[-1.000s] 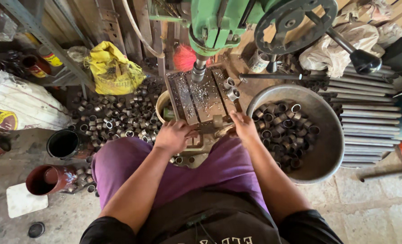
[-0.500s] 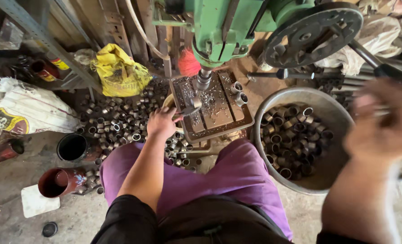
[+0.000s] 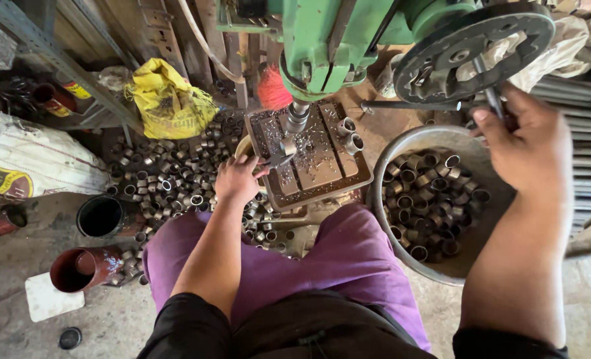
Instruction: The person operates a green drill press to drill holes into small cylindrical metal parts. They pick up a part from a large metal basin, place it under the drill bit, and use the handwheel to lower the drill. After drilling, they remove the part and place it into a tray on the machine table.
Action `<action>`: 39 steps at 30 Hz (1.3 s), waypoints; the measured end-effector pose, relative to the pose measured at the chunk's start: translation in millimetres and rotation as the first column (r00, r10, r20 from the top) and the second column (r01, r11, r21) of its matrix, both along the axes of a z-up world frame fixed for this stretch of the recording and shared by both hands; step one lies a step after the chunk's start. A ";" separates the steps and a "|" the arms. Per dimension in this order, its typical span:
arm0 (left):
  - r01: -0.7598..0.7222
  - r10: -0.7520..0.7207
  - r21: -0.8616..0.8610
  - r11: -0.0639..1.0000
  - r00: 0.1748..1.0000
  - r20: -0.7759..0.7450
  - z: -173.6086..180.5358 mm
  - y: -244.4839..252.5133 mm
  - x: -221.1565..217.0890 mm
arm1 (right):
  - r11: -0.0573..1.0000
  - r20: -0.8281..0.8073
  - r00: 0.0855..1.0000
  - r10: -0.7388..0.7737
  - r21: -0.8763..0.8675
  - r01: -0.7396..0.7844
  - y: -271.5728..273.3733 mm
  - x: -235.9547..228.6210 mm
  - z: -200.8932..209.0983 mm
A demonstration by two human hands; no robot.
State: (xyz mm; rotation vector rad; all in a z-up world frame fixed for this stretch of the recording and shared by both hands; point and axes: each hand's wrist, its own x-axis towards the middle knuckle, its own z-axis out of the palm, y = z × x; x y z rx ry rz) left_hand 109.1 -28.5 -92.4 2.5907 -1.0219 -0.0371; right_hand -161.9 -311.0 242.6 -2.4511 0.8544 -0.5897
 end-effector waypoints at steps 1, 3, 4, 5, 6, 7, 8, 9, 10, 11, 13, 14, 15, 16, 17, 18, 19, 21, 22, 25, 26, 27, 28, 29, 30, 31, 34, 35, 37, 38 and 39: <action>-0.002 0.003 -0.009 1.000 1.000 0.012 1.2 0.7 0.0 | 0.993 0.083 0.993 0.086 0.069 -0.092 -3.3 1.5 -6.7; -0.002 0.003 -0.030 1.000 0.999 0.037 2.8 2.1 0.0 | 0.973 0.163 0.976 0.147 0.155 -0.173 -12.0 -0.2 -13.8; -0.003 0.004 -0.026 1.000 0.999 0.039 3.0 1.9 0.3 | 0.970 0.153 0.979 0.134 0.180 -0.161 -16.4 -0.5 -15.3; -0.005 0.006 -0.022 1.000 0.999 0.040 3.1 1.9 0.7 | 0.967 0.142 0.982 0.121 0.205 -0.149 -20.1 -0.6 -15.9; -0.007 0.008 -0.016 1.000 0.999 0.039 3.1 2.2 0.0 | 0.964 0.134 0.982 0.133 0.213 -0.160 -22.7 -0.9 -16.0; -0.006 0.006 -0.008 1.000 0.999 0.042 3.2 2.2 0.1 | 0.960 0.126 0.981 0.145 0.221 -0.171 -24.7 -0.8 -16.0; -0.007 0.007 0.001 1.000 0.999 0.045 3.1 2.5 -0.1 | 0.956 0.117 0.980 0.160 0.230 -0.183 -26.2 -0.5 -15.9; -0.008 0.007 0.009 1.000 0.999 0.047 3.2 2.4 0.0 | 0.954 0.116 0.980 0.162 0.235 -0.185 -27.4 -0.5 -16.1; -0.009 0.008 0.030 1.000 0.999 0.041 3.5 2.2 -0.1 | 0.952 0.115 0.980 0.163 0.242 -0.187 -28.4 -0.7 -16.8; -0.011 0.009 0.050 0.999 0.999 0.034 4.0 1.2 -0.1 | 0.950 0.114 0.980 0.165 0.249 -0.189 -29.7 -0.8 -18.1; -0.014 0.013 0.067 0.998 1.000 0.016 6.0 0.5 0.2 | 0.943 0.123 0.990 0.067 0.316 -0.103 -31.7 0.5 -27.0; -0.013 0.013 0.064 0.998 1.000 0.003 7.4 -0.1 0.5 | 0.935 0.125 0.992 0.013 0.349 -0.057 -32.6 0.8 -34.5; -0.013 0.014 0.060 0.998 1.000 -0.009 9.3 -0.8 0.4 | 0.925 0.129 0.991 -0.040 0.380 -0.013 -32.0 4.6 -46.8; -0.018 0.020 0.066 0.998 0.999 -0.027 12.4 -1.9 0.5 | 0.913 0.136 0.986 -0.093 0.407 0.030 -31.5 10.4 -59.6; -0.023 0.026 0.071 0.997 0.999 -0.044 15.6 -1.4 -1.0 | 0.929 0.198 0.978 -0.059 0.369 -0.019 -31.3 14.8 -71.0; -0.028 0.033 0.078 0.997 0.998 -0.061 18.6 -1.0 -2.5 | 0.942 0.258 0.966 -0.023 0.328 -0.065 -30.6 19.4 -81.7; -0.028 0.033 0.078 0.997 0.998 -0.060 21.7 -1.6 -3.0 | 0.953 0.314 0.949 0.015 0.283 -0.109 -31.8 20.4 -87.5; -0.033 0.037 0.082 0.996 0.998 -0.059 26.5 -1.4 -4.7 | 0.967 0.282 0.959 -0.017 0.249 -0.056 -36.5 16.2 -88.0; -0.034 0.040 0.096 0.995 0.997 -0.058 27.6 -0.3 -5.9 | 0.971 0.265 0.963 -0.038 0.236 -0.027 -36.1 13.8 -88.9; -0.038 0.044 0.109 0.993 0.998 -0.050 26.7 1.3 -6.4 | 0.960 0.302 0.953 -0.026 0.274 -0.060 -35.1 18.0 -91.0; -0.043 0.047 0.091 0.995 0.998 -0.046 24.4 0.7 -6.2 | 0.957 0.305 0.952 -0.029 0.284 -0.062 -34.4 18.3 -90.4; -0.047 0.050 0.073 0.996 0.998 -0.042 21.4 -0.1 -5.7 | 0.953 0.307 0.951 -0.031 0.295 -0.064 -33.2 18.5 -89.5; -0.040 0.043 0.068 0.997 0.999 -0.032 18.2 -0.8 -4.2 | 0.950 0.310 0.950 -0.035 0.307 -0.065 -31.6 18.6 -88.3; -0.034 0.035 0.063 0.997 0.999 -0.022 15.0 -1.6 -2.5 | 0.953 0.283 0.958 -0.039 0.299 -0.050 -30.5 18.7 -86.1; -0.027 0.028 0.058 0.998 1.000 -0.013 11.9 -1.6 -1.2 | 0.956 0.256 0.966 -0.043 0.291 -0.034 -29.8 18.5 -83.0; -0.025 0.026 0.082 0.996 1.000 -0.010 9.4 -0.9 -0.3 | 0.959 0.228 0.972 -0.047 0.283 -0.019 -29.0 18.0 -79.2; -0.022 0.022 0.120 0.993 1.000 0.005 6.2 -1.2 0.3 | 0.885 0.200 0.979 -0.047 0.463 -0.052 -33.6 11.4 -57.8; -0.017 0.015 0.115 0.993 1.000 0.016 7.0 -1.2 0.7 | 0.895 0.186 0.982 -0.040 0.443 -0.048 -33.2 9.5 -53.6; -0.016 0.016 0.130 0.991 1.000 0.003 10.9 -0.3 -0.5 | 0.914 0.156 0.987 -0.024 0.403 -0.041 -33.1 7.7 -50.1; -0.019 0.022 0.148 0.989 1.000 -0.020 13.1 0.0 -1.8 | 0.915 0.169 0.985 -0.043 0.402 -0.029 -32.6 9.3 -52.8; -0.021 0.029 0.166 0.986 0.999 -0.042 15.0 -0.4 -2.2 | 0.916 0.182 0.981 -0.063 0.401 -0.016 -31.6 12.1 -58.6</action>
